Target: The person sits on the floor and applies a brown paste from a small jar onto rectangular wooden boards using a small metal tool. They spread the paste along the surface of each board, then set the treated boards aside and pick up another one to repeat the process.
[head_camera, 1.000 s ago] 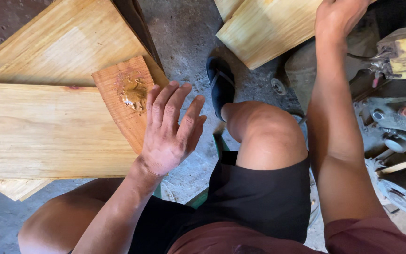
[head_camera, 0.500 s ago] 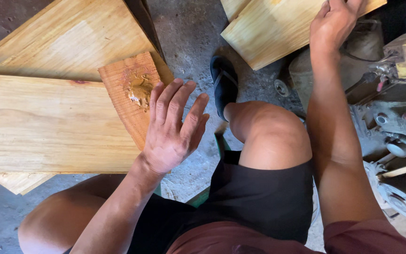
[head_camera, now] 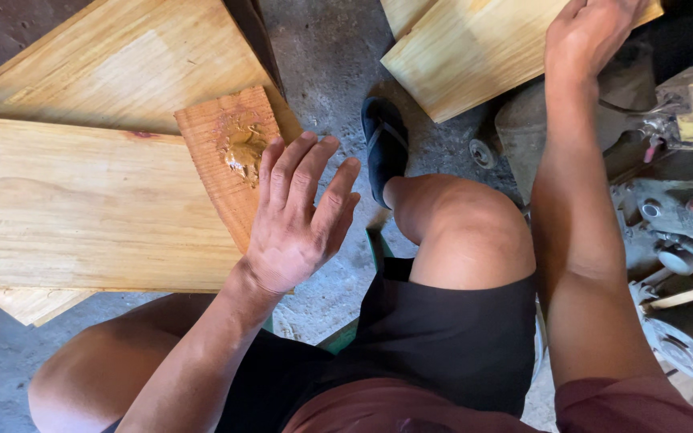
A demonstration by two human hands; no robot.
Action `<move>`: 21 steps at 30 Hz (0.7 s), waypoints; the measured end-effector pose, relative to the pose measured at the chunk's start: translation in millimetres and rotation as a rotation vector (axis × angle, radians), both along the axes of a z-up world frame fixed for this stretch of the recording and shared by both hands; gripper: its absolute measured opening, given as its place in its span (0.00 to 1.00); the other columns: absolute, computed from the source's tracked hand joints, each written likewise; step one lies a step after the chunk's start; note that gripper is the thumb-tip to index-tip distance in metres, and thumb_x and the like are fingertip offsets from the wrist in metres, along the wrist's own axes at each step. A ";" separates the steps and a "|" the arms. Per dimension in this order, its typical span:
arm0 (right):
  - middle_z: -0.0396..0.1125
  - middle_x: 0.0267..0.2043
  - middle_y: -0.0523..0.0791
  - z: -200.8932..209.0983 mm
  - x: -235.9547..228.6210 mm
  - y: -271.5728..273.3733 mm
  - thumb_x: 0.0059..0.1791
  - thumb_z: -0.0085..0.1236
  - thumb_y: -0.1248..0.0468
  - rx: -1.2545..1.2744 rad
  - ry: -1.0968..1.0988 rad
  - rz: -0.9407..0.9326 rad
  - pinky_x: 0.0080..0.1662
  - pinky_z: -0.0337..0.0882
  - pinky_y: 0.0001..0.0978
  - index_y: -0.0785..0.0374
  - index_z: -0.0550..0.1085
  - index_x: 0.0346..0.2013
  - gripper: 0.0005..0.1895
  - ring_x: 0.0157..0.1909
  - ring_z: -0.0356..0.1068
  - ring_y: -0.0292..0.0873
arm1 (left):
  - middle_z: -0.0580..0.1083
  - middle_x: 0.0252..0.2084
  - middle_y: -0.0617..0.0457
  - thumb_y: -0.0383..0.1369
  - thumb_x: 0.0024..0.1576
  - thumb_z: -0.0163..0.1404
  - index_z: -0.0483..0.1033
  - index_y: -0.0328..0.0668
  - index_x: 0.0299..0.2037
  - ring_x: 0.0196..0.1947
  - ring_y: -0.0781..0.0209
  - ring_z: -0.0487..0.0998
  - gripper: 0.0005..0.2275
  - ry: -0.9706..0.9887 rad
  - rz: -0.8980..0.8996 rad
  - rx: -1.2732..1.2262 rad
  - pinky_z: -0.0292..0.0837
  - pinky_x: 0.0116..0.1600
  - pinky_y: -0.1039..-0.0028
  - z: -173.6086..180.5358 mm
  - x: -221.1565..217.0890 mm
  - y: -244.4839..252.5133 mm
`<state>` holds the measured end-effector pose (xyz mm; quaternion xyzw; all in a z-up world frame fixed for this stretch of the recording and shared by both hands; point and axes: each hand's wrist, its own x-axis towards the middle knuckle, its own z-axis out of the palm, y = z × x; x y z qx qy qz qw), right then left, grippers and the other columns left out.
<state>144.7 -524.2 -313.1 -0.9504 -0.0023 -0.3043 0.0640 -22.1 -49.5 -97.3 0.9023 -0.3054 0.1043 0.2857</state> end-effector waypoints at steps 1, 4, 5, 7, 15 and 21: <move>0.67 0.37 0.60 0.1 -1.9 4.7 0.47 0.58 0.74 0.082 0.089 -0.033 0.49 0.67 0.54 0.71 0.73 0.34 0.03 0.46 0.67 0.64 | 0.64 0.66 0.39 0.29 0.62 0.60 0.67 0.38 0.65 0.68 0.38 0.64 0.22 0.001 0.002 0.001 0.59 0.72 0.41 -0.3 -0.1 0.7; 0.67 0.40 0.58 5.2 -17.5 20.1 0.50 0.58 0.73 0.178 0.171 -0.022 0.49 0.69 0.52 0.69 0.75 0.40 0.04 0.47 0.68 0.63 | 0.64 0.66 0.39 0.29 0.62 0.60 0.67 0.38 0.65 0.68 0.38 0.64 0.23 0.003 -0.004 0.004 0.59 0.72 0.41 -2.2 -0.5 1.7; 0.67 0.44 0.58 7.3 -22.4 25.9 0.48 0.57 0.76 0.111 0.070 0.064 0.49 0.69 0.51 0.67 0.77 0.45 0.11 0.49 0.67 0.63 | 0.64 0.66 0.39 0.29 0.62 0.60 0.67 0.38 0.65 0.68 0.38 0.64 0.23 0.006 -0.004 0.005 0.59 0.72 0.41 -2.7 -0.8 1.8; 0.66 0.49 0.59 11.0 -28.3 37.2 0.45 0.57 0.79 0.054 -0.007 0.150 0.49 0.70 0.50 0.65 0.79 0.51 0.20 0.50 0.66 0.63 | 0.64 0.66 0.39 0.29 0.62 0.60 0.67 0.38 0.65 0.68 0.39 0.64 0.23 0.011 0.001 0.008 0.59 0.72 0.41 -3.0 -1.4 2.2; 0.65 0.49 0.53 6.6 -33.3 60.8 0.47 0.60 0.79 0.175 0.181 0.096 0.48 0.71 0.47 0.57 0.81 0.59 0.27 0.47 0.69 0.56 | 0.64 0.66 0.39 0.29 0.62 0.60 0.66 0.39 0.66 0.68 0.38 0.64 0.23 0.018 0.005 0.016 0.58 0.73 0.41 -4.7 -1.6 3.9; 0.64 0.45 0.53 -2.7 -44.3 64.3 0.47 0.59 0.80 0.157 0.188 0.147 0.47 0.71 0.47 0.59 0.81 0.59 0.27 0.45 0.69 0.57 | 0.64 0.67 0.40 0.29 0.62 0.60 0.66 0.39 0.66 0.69 0.39 0.64 0.23 0.022 0.008 0.012 0.58 0.73 0.41 -5.0 -2.7 4.6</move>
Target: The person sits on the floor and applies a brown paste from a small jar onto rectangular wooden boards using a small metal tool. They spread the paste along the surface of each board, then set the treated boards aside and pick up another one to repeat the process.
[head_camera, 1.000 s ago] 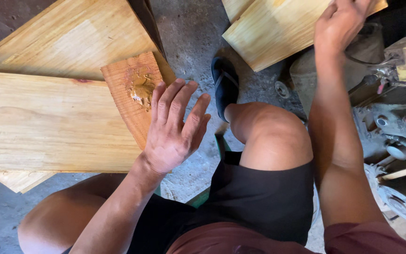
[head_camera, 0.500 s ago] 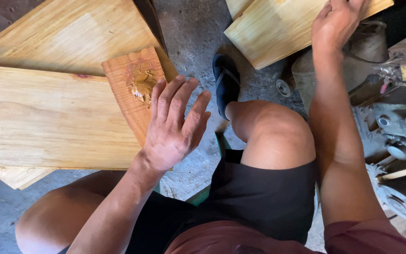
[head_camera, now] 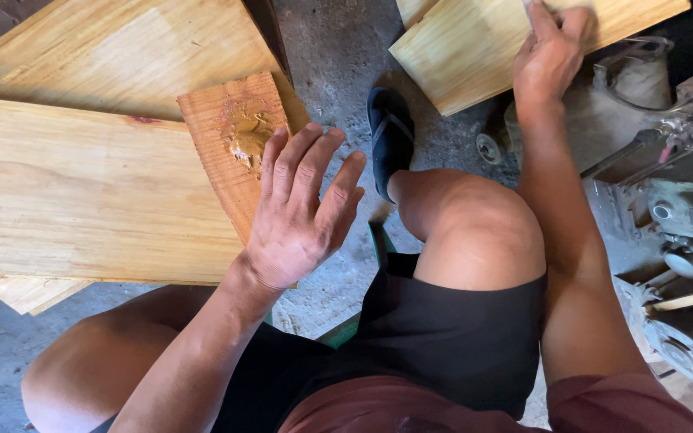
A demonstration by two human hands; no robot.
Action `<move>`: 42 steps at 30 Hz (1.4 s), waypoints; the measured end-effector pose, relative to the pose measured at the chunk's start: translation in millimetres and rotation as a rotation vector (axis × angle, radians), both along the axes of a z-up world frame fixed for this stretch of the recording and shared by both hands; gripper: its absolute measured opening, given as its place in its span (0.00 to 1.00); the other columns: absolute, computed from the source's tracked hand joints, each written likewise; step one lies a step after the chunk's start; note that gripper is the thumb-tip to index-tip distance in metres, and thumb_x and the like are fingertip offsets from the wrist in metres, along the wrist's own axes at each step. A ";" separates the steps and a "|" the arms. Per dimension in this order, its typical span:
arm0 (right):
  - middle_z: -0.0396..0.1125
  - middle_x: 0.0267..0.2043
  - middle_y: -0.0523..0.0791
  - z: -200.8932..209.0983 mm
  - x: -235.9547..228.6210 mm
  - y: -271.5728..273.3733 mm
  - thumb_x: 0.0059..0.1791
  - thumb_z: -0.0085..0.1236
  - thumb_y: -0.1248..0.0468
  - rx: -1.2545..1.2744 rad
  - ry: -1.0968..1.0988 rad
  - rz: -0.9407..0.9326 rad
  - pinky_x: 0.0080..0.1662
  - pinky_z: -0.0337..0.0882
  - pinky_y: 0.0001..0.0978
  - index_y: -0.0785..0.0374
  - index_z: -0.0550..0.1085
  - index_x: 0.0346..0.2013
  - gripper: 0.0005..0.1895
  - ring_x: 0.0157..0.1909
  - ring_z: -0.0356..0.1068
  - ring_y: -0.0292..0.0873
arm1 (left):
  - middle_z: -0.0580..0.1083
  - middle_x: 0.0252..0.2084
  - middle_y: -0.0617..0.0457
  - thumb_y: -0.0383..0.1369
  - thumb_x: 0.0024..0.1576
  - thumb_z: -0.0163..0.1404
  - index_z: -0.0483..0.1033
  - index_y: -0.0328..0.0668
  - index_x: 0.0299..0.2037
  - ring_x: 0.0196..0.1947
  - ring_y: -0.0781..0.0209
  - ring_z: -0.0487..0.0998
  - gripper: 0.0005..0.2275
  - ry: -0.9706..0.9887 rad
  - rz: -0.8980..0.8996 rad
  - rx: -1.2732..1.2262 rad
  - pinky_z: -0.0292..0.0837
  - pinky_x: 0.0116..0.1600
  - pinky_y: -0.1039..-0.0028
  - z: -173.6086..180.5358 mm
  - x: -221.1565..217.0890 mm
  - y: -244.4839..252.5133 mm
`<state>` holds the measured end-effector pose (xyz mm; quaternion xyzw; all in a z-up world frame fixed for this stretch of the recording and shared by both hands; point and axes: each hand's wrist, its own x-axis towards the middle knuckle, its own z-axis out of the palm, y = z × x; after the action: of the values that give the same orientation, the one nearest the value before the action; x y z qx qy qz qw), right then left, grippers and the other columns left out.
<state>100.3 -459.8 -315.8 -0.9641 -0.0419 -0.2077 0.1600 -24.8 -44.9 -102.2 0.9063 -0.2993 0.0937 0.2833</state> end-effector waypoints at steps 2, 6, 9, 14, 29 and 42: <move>0.64 0.44 0.54 0.5 1.6 -2.2 0.45 0.59 0.79 -0.031 -0.032 -0.001 0.46 0.70 0.48 0.60 0.82 0.56 0.25 0.45 0.69 0.58 | 0.64 0.67 0.40 0.29 0.62 0.60 0.66 0.39 0.66 0.69 0.39 0.64 0.23 0.002 0.002 0.000 0.58 0.73 0.41 0.2 0.5 0.4; 0.65 0.50 0.54 0.7 9.9 -8.2 0.47 0.52 0.81 -0.035 -0.070 -0.049 0.52 0.71 0.48 0.65 0.79 0.51 0.20 0.51 0.70 0.60 | 0.64 0.67 0.40 0.29 0.62 0.60 0.67 0.39 0.65 0.69 0.39 0.64 0.23 0.003 0.002 0.009 0.59 0.73 0.41 -0.7 -0.9 2.2; 0.67 0.47 0.55 3.7 14.1 -12.9 0.48 0.59 0.74 -0.098 0.034 -0.159 0.49 0.69 0.53 0.63 0.79 0.47 0.13 0.48 0.69 0.63 | 0.64 0.67 0.40 0.29 0.62 0.61 0.67 0.39 0.65 0.69 0.39 0.64 0.22 0.002 -0.004 0.010 0.59 0.73 0.41 -1.6 -0.7 0.9; 0.67 0.50 0.59 2.9 14.5 -2.1 0.44 0.55 0.77 -0.173 -0.078 -0.046 0.47 0.69 0.53 0.66 0.78 0.46 0.17 0.49 0.69 0.66 | 0.64 0.67 0.40 0.28 0.62 0.61 0.67 0.39 0.65 0.69 0.39 0.64 0.22 -0.001 0.005 0.014 0.59 0.73 0.41 -1.4 0.4 1.6; 0.66 0.55 0.58 0.7 8.3 -12.2 0.49 0.51 0.79 0.006 0.017 -0.071 0.53 0.69 0.51 0.66 0.78 0.55 0.20 0.54 0.68 0.63 | 0.64 0.66 0.40 0.29 0.62 0.60 0.68 0.39 0.65 0.68 0.39 0.64 0.22 -0.001 0.008 0.011 0.59 0.73 0.41 -1.3 -0.3 2.3; 0.64 0.50 0.54 -12.2 -1.0 -6.6 0.52 0.59 0.76 -0.048 0.028 -0.044 0.53 0.69 0.48 0.63 0.79 0.55 0.17 0.52 0.67 0.61 | 0.64 0.67 0.39 0.29 0.63 0.60 0.67 0.38 0.65 0.68 0.38 0.64 0.22 0.005 0.008 0.019 0.59 0.72 0.41 -5.9 -0.2 5.6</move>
<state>99.3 -466.4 -328.0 -0.9712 -0.0234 -0.1963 0.1326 -25.0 -39.3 -108.1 0.9105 -0.2956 0.0897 0.2750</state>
